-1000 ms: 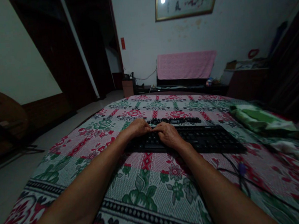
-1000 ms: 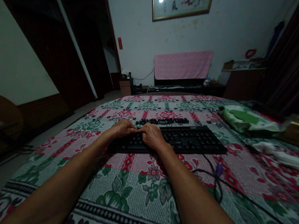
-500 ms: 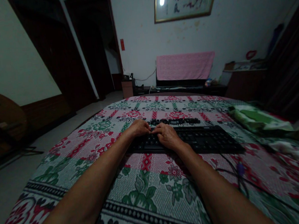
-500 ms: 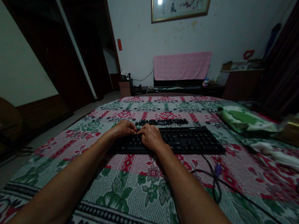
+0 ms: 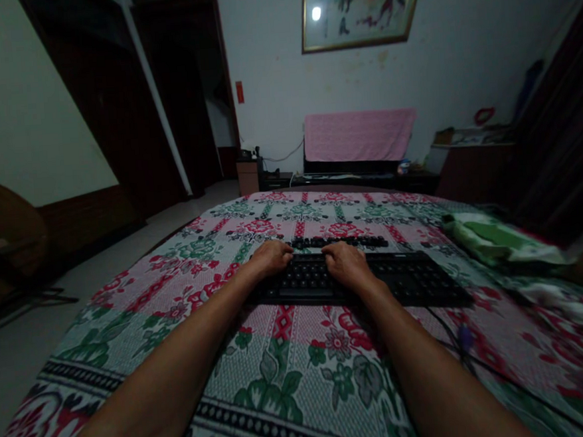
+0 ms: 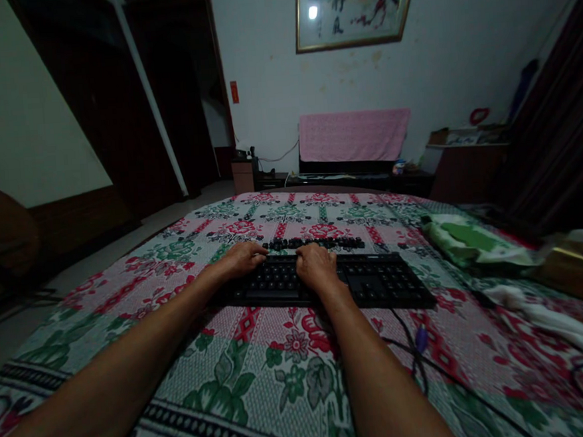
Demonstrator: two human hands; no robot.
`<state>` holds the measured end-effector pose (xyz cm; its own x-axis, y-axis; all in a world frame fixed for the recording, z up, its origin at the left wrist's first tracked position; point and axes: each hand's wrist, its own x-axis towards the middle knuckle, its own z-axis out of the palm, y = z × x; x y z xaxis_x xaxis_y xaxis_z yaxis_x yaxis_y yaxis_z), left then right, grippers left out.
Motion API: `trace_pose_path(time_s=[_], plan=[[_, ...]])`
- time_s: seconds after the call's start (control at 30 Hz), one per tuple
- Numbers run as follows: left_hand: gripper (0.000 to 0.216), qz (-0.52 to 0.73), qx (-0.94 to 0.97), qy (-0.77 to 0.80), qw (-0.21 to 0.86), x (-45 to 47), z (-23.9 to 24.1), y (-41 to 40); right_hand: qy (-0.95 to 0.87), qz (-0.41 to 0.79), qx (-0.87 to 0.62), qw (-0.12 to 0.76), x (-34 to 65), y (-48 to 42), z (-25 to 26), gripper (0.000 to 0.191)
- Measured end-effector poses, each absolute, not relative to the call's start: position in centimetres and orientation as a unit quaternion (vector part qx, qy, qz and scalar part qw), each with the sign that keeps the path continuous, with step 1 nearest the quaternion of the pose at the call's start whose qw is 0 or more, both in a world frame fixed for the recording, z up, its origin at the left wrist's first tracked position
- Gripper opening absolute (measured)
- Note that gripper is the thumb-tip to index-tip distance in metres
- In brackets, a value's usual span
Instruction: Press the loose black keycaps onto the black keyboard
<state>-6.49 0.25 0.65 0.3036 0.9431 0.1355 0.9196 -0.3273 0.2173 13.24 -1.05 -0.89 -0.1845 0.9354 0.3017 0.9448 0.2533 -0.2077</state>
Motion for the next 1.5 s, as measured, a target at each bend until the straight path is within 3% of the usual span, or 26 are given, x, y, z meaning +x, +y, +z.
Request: trace_pose_path(time_s=[0.53, 0.9, 1.23, 1.5], plan=[[0.026, 0.111, 0.778, 0.613, 0.088, -9.4, 0.1, 1.8, -0.789, 0.006, -0.593, 0.162, 12.7, -0.8, -1.0, 0.037], [0.027, 0.101, 0.78, 0.614, 0.061, -9.3, 0.1, 2.0, -0.81, 0.022, -0.569, 0.139, 12.9, -0.4, -0.3, 0.04], [0.025, 0.124, 0.741, 0.654, 0.094, -9.8, 0.8, 2.5, -0.833, 0.018, -0.518, 0.195, 16.1, -0.8, -1.5, 0.034], [0.043, 0.138, 0.725, 0.668, 0.096, -7.0, 0.2, 5.9, -0.836, 0.009, -0.508, 0.207, 16.0, -1.0, -1.8, 0.032]])
